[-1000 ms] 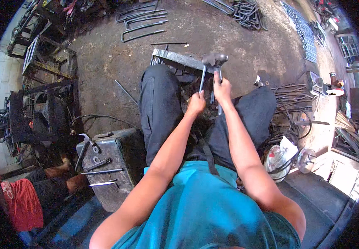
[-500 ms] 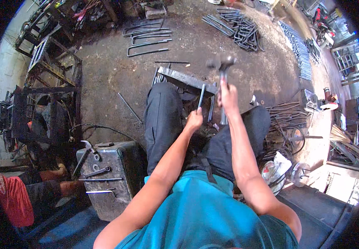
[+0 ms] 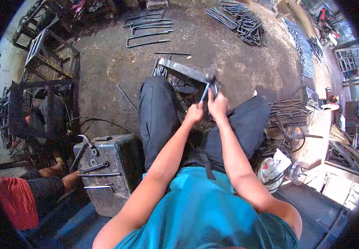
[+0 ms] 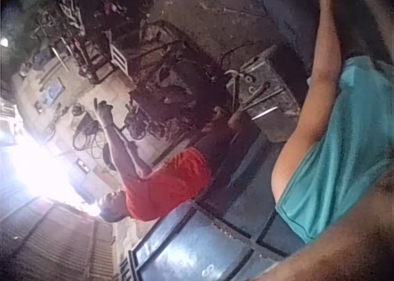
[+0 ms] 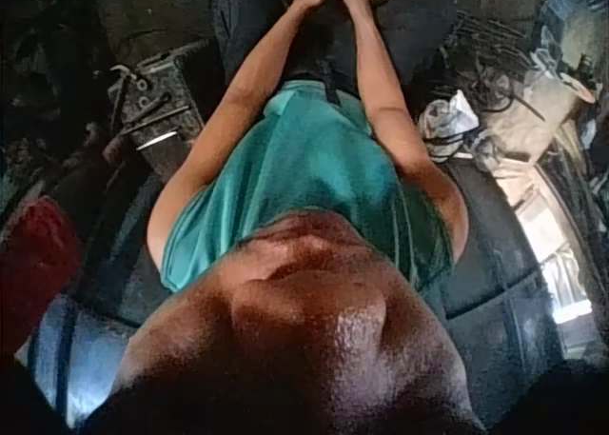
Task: Hammering a metal rod against an anvil or jig to straighten or shape it.
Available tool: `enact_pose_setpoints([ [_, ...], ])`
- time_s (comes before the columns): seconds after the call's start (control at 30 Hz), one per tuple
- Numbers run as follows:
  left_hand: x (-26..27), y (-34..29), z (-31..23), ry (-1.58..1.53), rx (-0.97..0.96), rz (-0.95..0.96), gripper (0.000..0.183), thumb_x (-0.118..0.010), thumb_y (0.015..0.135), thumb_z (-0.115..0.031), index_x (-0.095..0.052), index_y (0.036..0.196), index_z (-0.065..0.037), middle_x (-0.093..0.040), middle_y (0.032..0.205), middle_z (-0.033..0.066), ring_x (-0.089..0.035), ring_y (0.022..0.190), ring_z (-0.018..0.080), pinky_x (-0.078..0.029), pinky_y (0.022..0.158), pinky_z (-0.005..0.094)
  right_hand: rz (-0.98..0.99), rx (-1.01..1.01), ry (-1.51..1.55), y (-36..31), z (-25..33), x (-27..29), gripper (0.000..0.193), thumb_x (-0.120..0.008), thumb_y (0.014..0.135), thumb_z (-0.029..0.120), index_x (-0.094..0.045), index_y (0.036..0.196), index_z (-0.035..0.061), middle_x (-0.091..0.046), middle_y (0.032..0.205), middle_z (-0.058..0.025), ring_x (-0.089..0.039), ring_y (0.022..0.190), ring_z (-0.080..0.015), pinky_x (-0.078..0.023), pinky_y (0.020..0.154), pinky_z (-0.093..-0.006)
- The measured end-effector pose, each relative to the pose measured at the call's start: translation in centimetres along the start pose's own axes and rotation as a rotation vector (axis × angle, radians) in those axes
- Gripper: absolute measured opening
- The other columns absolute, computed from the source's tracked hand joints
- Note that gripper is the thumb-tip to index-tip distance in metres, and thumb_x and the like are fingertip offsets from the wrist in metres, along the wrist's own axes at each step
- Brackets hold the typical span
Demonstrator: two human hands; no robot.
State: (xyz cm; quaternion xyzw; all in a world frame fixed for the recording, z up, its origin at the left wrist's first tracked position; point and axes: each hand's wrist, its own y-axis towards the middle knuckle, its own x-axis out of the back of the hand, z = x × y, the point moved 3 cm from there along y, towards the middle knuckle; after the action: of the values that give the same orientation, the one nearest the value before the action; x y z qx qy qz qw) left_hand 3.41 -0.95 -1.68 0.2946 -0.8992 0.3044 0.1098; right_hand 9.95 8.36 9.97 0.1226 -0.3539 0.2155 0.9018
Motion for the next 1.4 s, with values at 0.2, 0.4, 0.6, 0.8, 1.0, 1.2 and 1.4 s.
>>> enact_pose_setpoints([
  [0.2,-0.5,0.8,0.8,-0.092,0.032,0.021,0.064,-0.034,0.097,-0.049,-0.064,0.104,0.007,-0.06,0.106,0.0345,-0.056,0.11,0.0453,-0.042,0.095,0.0487,0.009,-0.079,0.118,0.1,-3.4,-1.1,0.049,-0.059,0.091,0.043,-0.065,0.082,-0.0045,-0.061,0.065,-0.024,-0.063,0.061,-0.036,-0.046,0.058,-0.0441],
  [0.4,0.5,0.7,1.0,-0.048,0.114,0.049,0.065,-0.033,0.098,-0.051,-0.063,0.104,0.006,-0.061,0.105,0.0331,-0.055,0.111,0.0461,-0.042,0.094,0.0472,0.2,-0.392,0.5,0.8,0.1,1.3,0.052,-0.049,0.096,0.05,-0.051,0.068,0.0065,-0.047,0.051,-0.0001,-0.042,0.035,-0.0097,-0.034,0.033,-0.0262],
  [0.6,0.6,-0.4,-0.4,-0.087,0.094,0.02,0.061,-0.035,0.098,-0.047,-0.062,0.098,0.007,-0.062,0.099,0.0328,-0.057,0.104,0.0469,-0.043,0.09,0.0497,0.183,-0.153,0.915,3.3,9.8,9.2,0.049,-0.049,0.096,0.049,-0.052,0.074,0.0053,-0.047,0.054,-0.0012,-0.044,0.039,-0.0099,-0.034,0.037,-0.0244],
  [0.8,1.2,-1.6,-1.8,0.108,0.049,-0.121,0.052,-0.039,0.098,-0.04,-0.064,0.093,0.006,-0.062,0.095,0.0335,-0.058,0.098,0.0495,-0.045,0.087,0.0542,0.104,0.217,1.056,4.6,9.6,8.5,0.055,-0.042,0.095,0.059,-0.049,0.089,0.0055,-0.044,0.06,0.0,-0.041,0.049,-0.0085,-0.035,0.046,-0.0229],
  [1.0,1.2,-2.0,-2.3,0.152,0.01,-0.118,0.048,-0.042,0.097,-0.038,-0.064,0.093,0.005,-0.061,0.095,0.0352,-0.058,0.097,0.0503,-0.046,0.087,0.0547,0.047,-0.048,0.137,1.3,-2.1,-1.0,0.052,-0.055,0.093,0.047,-0.063,0.083,-0.0034,-0.062,0.07,-0.0246,-0.063,0.069,-0.0416,-0.046,0.061,-0.0467],
  [1.2,1.2,-1.5,-1.8,0.132,0.074,-0.055,0.051,-0.043,0.095,-0.041,-0.063,0.105,0.005,-0.06,0.104,0.0353,-0.057,0.104,0.0489,-0.044,0.092,0.0522,0.096,-0.142,0.154,0.3,-5.4,-2.0,0.054,-0.056,0.091,0.049,-0.065,0.085,-0.0037,-0.063,0.069,-0.0237,-0.064,0.07,-0.0391,-0.046,0.064,-0.0455],
  [1.4,1.5,-1.4,-1.1,0.094,0.021,-0.068,0.047,-0.041,0.094,-0.036,-0.061,0.106,0.005,-0.059,0.106,0.0359,-0.056,0.106,0.049,-0.043,0.094,0.0522,0.205,-0.254,0.303,0.7,-2.8,-0.2,0.045,-0.06,0.092,0.042,-0.061,0.074,0.0006,-0.058,0.056,-0.0116,-0.057,0.051,-0.0217,-0.043,0.048,-0.037],
])
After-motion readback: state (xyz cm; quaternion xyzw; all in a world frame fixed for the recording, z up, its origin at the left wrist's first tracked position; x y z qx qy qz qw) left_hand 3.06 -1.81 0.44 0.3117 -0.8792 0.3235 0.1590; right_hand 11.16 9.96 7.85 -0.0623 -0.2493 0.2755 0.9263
